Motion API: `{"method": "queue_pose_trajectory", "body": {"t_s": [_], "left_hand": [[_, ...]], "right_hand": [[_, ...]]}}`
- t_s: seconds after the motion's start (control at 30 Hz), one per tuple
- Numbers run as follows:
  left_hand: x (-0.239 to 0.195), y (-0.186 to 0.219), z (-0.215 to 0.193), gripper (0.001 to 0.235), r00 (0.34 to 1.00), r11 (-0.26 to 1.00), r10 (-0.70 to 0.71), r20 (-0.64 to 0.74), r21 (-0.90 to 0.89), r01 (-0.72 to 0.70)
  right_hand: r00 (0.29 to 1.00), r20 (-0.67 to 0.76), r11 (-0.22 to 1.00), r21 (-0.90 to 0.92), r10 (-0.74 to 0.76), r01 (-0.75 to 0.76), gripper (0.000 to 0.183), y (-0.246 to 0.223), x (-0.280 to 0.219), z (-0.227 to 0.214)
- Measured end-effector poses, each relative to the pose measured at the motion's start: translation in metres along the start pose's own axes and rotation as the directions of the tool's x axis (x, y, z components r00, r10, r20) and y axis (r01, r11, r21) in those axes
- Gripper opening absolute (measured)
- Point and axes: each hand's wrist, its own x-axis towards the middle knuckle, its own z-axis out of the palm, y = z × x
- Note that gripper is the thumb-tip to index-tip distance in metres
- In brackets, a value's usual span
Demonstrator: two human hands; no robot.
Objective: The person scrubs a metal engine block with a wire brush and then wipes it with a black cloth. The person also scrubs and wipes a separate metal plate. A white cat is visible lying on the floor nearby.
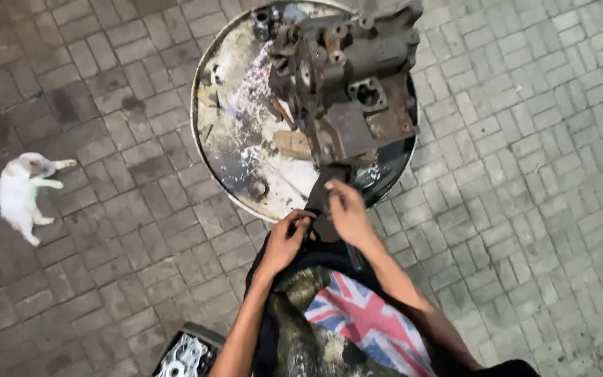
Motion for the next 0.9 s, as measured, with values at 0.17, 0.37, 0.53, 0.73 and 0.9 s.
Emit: {"method": "queue_pose_trajectory", "body": {"t_s": [0.17, 0.37, 0.53, 0.73, 0.9], "left_hand": [[0.0, -0.01, -0.011, 0.029, 1.0, 1.0, -0.016, -0.002, 0.0, 0.016], [0.003, -0.008, -0.016, 0.027, 1.0, 0.999, -0.021, -0.005, 0.033, 0.021], [0.008, -0.009, -0.01, 0.026, 1.0, 0.997, -0.012, 0.025, 0.071, 0.01], [0.011, -0.013, -0.006, 0.026, 0.999, 0.999, -0.026, 0.043, 0.048, 0.024], [0.003, -0.008, -0.007, 0.026, 0.999, 0.997, -0.042, 0.033, 0.063, 0.04]], "right_hand": [[0.999, 0.005, 0.997, -0.059, -0.045, 0.045, 0.033, -0.018, 0.026, -0.015], [0.994, -0.002, 0.94, -0.325, -0.108, 0.101, 0.037, -0.04, 0.023, -0.011], [0.993, -0.031, 0.901, -0.424, -0.116, 0.092, 0.037, -0.043, 0.015, -0.012], [0.99, 0.02, 0.925, -0.354, -0.143, 0.141, 0.043, -0.064, 0.018, -0.01], [0.993, -0.003, 0.899, -0.425, -0.115, 0.103, 0.042, -0.055, 0.005, -0.013]]}}
